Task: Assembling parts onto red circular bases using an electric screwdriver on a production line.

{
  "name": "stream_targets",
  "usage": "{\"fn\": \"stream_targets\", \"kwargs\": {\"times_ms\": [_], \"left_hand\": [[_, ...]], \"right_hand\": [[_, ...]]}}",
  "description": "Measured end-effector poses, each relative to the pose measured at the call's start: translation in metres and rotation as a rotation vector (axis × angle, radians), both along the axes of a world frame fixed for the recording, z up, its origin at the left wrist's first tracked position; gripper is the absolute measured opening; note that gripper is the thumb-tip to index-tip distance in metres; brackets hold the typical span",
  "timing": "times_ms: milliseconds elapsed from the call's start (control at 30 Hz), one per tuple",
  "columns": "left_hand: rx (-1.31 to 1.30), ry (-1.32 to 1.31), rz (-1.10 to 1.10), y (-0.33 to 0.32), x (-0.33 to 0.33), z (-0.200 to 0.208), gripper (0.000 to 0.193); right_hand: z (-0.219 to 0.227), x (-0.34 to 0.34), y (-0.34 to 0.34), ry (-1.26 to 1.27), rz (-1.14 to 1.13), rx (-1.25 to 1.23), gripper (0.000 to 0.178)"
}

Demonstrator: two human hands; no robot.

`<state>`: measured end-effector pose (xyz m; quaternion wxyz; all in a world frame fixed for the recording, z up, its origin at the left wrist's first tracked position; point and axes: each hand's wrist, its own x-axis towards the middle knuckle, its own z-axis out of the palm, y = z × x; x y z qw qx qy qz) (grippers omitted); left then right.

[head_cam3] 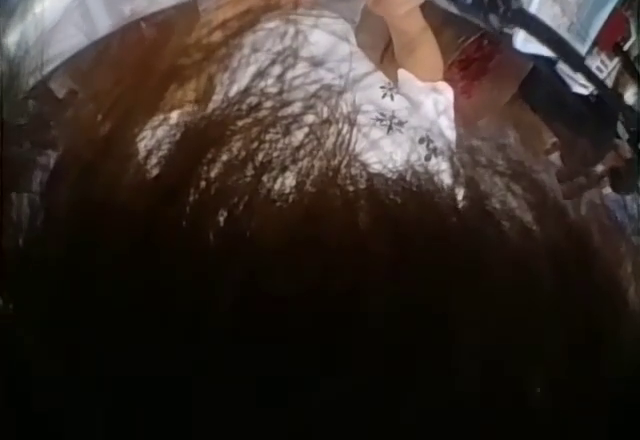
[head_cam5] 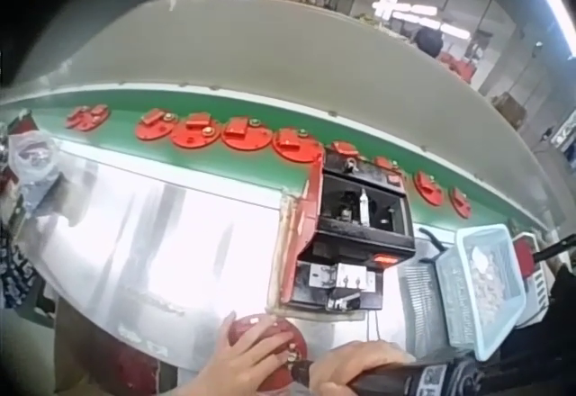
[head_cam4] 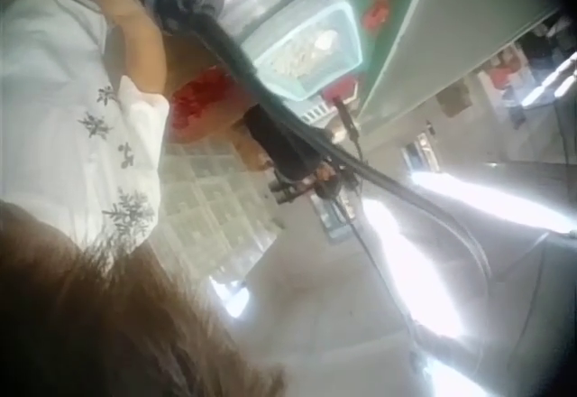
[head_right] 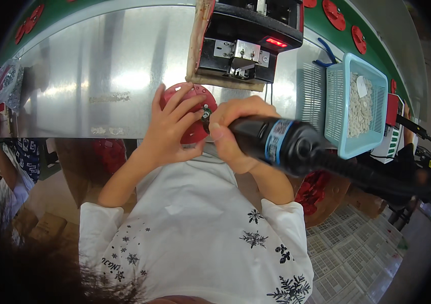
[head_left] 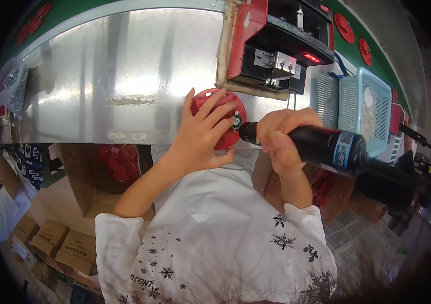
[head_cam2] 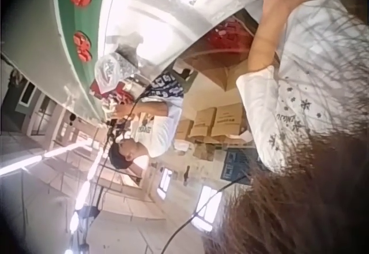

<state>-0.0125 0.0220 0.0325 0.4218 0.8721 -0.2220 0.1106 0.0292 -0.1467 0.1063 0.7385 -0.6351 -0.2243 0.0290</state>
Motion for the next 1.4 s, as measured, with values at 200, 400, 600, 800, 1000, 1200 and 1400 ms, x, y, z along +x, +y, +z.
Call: {"fn": "stream_targets", "kwargs": {"times_ms": [200,400,600,800,1000,1200,1400], "left_hand": [[0.250,-0.081,0.015,0.003,-0.013,-0.018,0.060],[0.271,0.007,0.189,0.047,-0.075,0.000,0.057],[0.358,0.035,0.639,0.109,-0.165,-0.008,0.060],[0.500,0.028,0.888,0.128,-0.139,-0.002,0.053],[0.282,-0.246,0.409,0.111,0.040,0.019,0.034],[0.373,-0.381,0.311,0.084,0.303,0.003,0.047],[0.473,-0.210,0.141,0.082,0.421,-0.038,0.050]], "right_hand": [[0.021,0.001,0.001,-0.399,0.176,-0.232,0.016],[0.053,-0.014,0.001,-0.109,0.242,0.356,0.027],[0.039,0.000,0.004,-0.064,0.064,0.359,0.029],[0.023,0.009,-0.009,0.013,0.011,0.407,0.028],[0.010,0.008,-0.038,0.029,-0.105,0.349,0.025],[0.013,-0.008,-0.064,0.058,-0.274,0.337,0.025],[0.005,-0.027,-0.092,0.109,-0.430,0.339,0.026]]}}
